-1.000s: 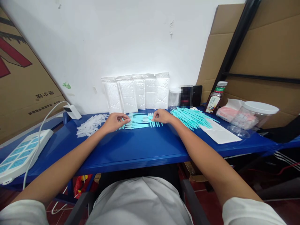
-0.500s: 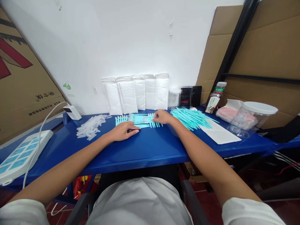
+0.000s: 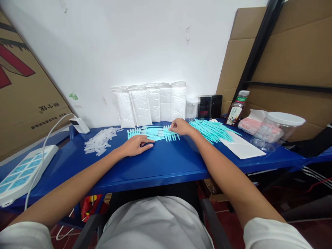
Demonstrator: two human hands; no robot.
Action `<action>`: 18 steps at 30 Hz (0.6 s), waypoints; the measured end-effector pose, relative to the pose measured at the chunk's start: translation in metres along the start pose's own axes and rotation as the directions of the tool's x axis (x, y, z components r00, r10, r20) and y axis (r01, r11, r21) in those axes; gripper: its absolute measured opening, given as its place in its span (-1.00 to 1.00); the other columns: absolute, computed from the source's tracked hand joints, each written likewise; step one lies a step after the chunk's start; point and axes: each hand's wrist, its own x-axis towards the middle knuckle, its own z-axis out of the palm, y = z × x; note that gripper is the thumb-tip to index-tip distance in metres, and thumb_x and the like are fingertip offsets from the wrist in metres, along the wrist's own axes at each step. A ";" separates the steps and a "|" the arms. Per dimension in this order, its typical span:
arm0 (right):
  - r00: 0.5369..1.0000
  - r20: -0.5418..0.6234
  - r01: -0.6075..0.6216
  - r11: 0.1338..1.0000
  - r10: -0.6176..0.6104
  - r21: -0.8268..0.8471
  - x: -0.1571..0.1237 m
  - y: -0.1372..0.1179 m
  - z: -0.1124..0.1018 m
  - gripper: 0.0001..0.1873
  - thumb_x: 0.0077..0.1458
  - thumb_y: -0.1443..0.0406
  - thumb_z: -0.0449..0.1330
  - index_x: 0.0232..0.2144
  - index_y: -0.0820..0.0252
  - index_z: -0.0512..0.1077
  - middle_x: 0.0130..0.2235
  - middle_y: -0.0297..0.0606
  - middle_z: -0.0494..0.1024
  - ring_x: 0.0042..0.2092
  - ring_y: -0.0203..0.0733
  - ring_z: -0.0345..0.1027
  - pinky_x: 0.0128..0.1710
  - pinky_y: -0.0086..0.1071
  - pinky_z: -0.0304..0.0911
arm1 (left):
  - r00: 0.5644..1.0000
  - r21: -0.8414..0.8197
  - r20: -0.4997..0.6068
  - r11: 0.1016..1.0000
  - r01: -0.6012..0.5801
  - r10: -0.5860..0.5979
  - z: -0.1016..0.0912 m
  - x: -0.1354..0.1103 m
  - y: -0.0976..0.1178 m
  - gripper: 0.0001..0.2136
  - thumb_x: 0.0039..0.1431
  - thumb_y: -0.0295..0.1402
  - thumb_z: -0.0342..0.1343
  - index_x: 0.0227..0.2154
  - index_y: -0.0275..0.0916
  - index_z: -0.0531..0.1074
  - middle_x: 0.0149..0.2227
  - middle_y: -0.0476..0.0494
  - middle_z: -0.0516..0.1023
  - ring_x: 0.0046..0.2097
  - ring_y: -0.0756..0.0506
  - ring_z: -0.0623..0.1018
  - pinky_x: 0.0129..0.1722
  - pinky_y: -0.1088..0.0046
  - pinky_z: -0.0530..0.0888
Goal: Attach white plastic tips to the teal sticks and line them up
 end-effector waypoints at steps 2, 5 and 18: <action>0.998 -0.048 -0.044 0.997 0.041 -0.063 -0.001 0.007 -0.011 -0.73 0.16 0.14 0.31 -0.37 0.26 0.62 -0.37 -0.20 0.63 -0.34 -0.21 0.41 -0.34 -0.39 0.17 | 1.000 -0.009 -0.023 1.000 -0.005 0.005 -0.002 0.000 0.000 -0.57 0.45 -0.01 0.00 0.05 -0.11 0.66 -0.36 -0.13 0.52 -0.31 -0.12 0.48 -0.30 0.36 0.32; 0.985 -0.110 -0.150 0.968 0.130 -0.201 -0.006 0.022 -0.030 -0.73 0.18 0.14 0.30 -0.32 0.25 0.64 -0.30 -0.12 0.67 -0.30 -0.14 0.46 -0.32 -0.36 0.20 | 0.993 0.000 -0.115 1.000 0.001 -0.001 -0.008 0.000 -0.003 -0.60 0.43 -0.05 0.03 -0.07 -0.17 0.69 -0.39 -0.13 0.52 -0.34 -0.11 0.47 -0.32 0.36 0.32; 0.870 0.206 -0.339 0.848 0.447 -0.407 -0.014 0.033 -0.049 -0.74 0.01 0.16 0.45 -0.28 0.21 0.67 -0.18 -0.09 0.70 -0.17 -0.01 0.58 -0.23 -0.32 0.37 | 0.808 0.435 -0.364 0.682 0.587 -0.463 -0.080 -0.031 -0.085 -0.64 0.36 -0.14 0.02 -0.11 -0.18 0.68 -0.10 -0.33 0.68 -0.02 -0.37 0.60 -0.08 0.19 0.48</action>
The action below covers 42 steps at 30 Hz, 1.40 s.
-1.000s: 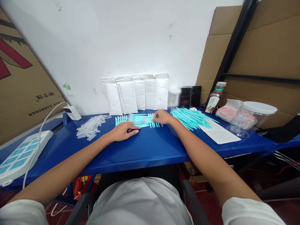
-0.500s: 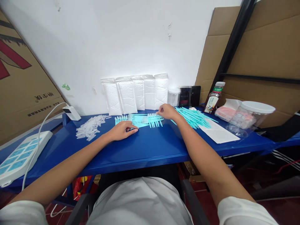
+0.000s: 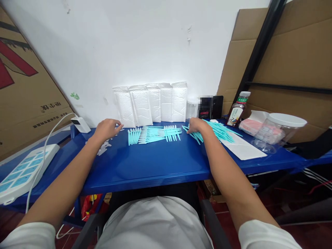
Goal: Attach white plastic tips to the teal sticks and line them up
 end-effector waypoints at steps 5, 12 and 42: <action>1.000 0.004 0.009 1.000 -0.009 -0.026 0.000 -0.002 0.002 -0.69 0.04 0.16 0.40 -0.23 0.28 0.64 -0.22 0.01 0.67 -0.20 0.04 0.56 -0.25 -0.27 0.39 | 0.994 -0.075 0.096 0.996 0.053 -0.045 0.000 0.006 -0.027 -0.70 0.16 -0.04 0.23 -0.28 -0.15 0.69 -0.25 -0.29 0.65 -0.16 -0.32 0.61 -0.19 0.27 0.46; 0.984 -0.177 0.026 0.999 -0.018 0.048 0.005 -0.005 0.005 -0.75 0.10 0.18 0.33 -0.48 0.26 0.56 -0.45 -0.07 0.58 -0.40 -0.08 0.46 -0.45 -0.33 0.17 | 0.945 -0.292 0.327 0.953 0.085 0.016 -0.002 0.012 -0.071 -0.66 -0.29 0.01 0.46 -0.52 -0.11 0.64 -0.55 -0.04 0.50 -0.46 -0.12 0.50 -0.48 0.43 0.30; 0.808 -0.467 0.589 0.476 -0.359 0.653 -0.027 -0.087 0.014 -0.38 0.03 -0.21 0.34 -0.29 0.25 0.65 -0.23 -0.16 0.67 -0.37 -0.25 0.35 -0.40 -0.39 0.28 | 0.967 -0.866 0.001 0.484 -0.126 0.254 0.018 -0.005 0.055 -0.53 0.17 0.07 0.30 -0.19 -0.31 0.63 -0.30 -0.25 0.70 -0.29 -0.12 0.62 -0.27 0.37 0.51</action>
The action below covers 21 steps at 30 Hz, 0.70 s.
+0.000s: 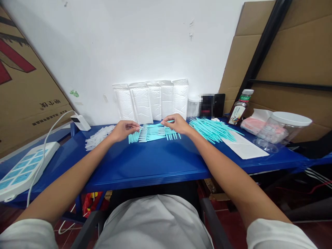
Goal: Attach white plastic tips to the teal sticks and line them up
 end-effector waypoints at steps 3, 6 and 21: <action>1.000 0.019 -0.017 0.999 0.017 0.028 -0.001 -0.003 0.006 -0.35 0.02 -0.23 0.34 -0.28 0.27 0.66 -0.23 -0.15 0.66 -0.41 -0.30 0.31 -0.44 -0.40 0.26 | 1.000 -0.014 -0.004 1.000 0.001 -0.002 0.009 -0.002 0.002 -0.56 0.17 0.04 0.32 -0.19 -0.30 0.65 -0.30 -0.25 0.71 -0.30 -0.12 0.62 -0.29 0.38 0.51; 1.000 0.015 -0.008 1.000 0.007 0.021 -0.001 -0.002 0.005 -0.34 0.01 -0.23 0.34 -0.28 0.27 0.66 -0.23 -0.15 0.67 -0.39 -0.28 0.33 -0.43 -0.39 0.29 | 1.000 -0.006 -0.015 1.000 0.003 -0.003 0.011 -0.003 0.002 -0.57 0.17 0.03 0.33 -0.21 -0.29 0.66 -0.30 -0.25 0.72 -0.29 -0.13 0.64 -0.30 0.39 0.51; 1.000 -0.001 0.015 1.000 -0.015 0.008 0.000 -0.001 0.008 -0.44 0.05 -0.15 0.34 -0.30 0.25 0.67 -0.22 -0.16 0.69 -0.26 -0.15 0.47 -0.27 -0.32 0.40 | 1.000 0.007 -0.020 1.000 -0.013 0.013 0.015 -0.003 0.002 -0.63 0.20 -0.02 0.33 -0.21 -0.28 0.68 -0.28 -0.23 0.73 -0.23 -0.15 0.67 -0.27 0.39 0.51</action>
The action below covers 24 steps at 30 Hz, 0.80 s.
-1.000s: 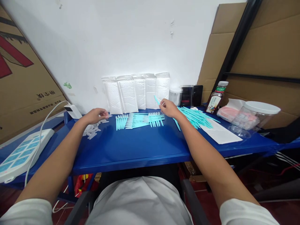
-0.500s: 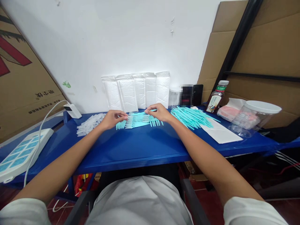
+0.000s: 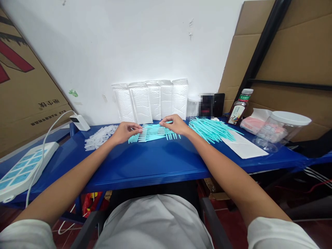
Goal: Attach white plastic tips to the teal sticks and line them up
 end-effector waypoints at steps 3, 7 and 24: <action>1.000 -0.007 0.008 1.000 -0.008 0.017 0.000 0.000 -0.002 -0.43 0.03 -0.16 0.35 -0.31 0.24 0.68 -0.23 -0.16 0.69 -0.26 -0.15 0.47 -0.27 -0.32 0.40 | 1.000 0.003 -0.004 1.000 0.003 -0.003 0.000 0.000 0.000 -0.61 0.19 -0.01 0.33 -0.20 -0.27 0.68 -0.28 -0.24 0.73 -0.24 -0.15 0.67 -0.29 0.40 0.52; 1.000 0.012 0.006 1.000 -0.006 0.018 0.000 -0.001 -0.002 -0.45 0.04 -0.15 0.36 -0.30 0.25 0.68 -0.21 -0.14 0.69 -0.22 -0.11 0.49 -0.27 -0.32 0.41 | 1.000 -0.010 -0.006 1.000 0.014 -0.014 0.000 -0.001 0.002 -0.61 0.18 0.00 0.33 -0.20 -0.28 0.68 -0.29 -0.24 0.73 -0.29 -0.13 0.65 -0.31 0.40 0.53; 0.991 0.037 0.131 0.991 -0.132 0.040 0.010 0.019 0.012 -0.49 0.16 -0.12 0.29 -0.28 0.24 0.62 -0.37 -0.20 0.65 -0.27 -0.13 0.50 -0.13 -0.25 0.39 | 0.985 -0.119 -0.167 0.993 0.012 -0.032 0.020 -0.003 0.023 -0.45 0.18 0.02 0.33 0.08 -0.28 0.55 -0.28 -0.23 0.73 -0.26 -0.20 0.69 -0.31 0.32 0.59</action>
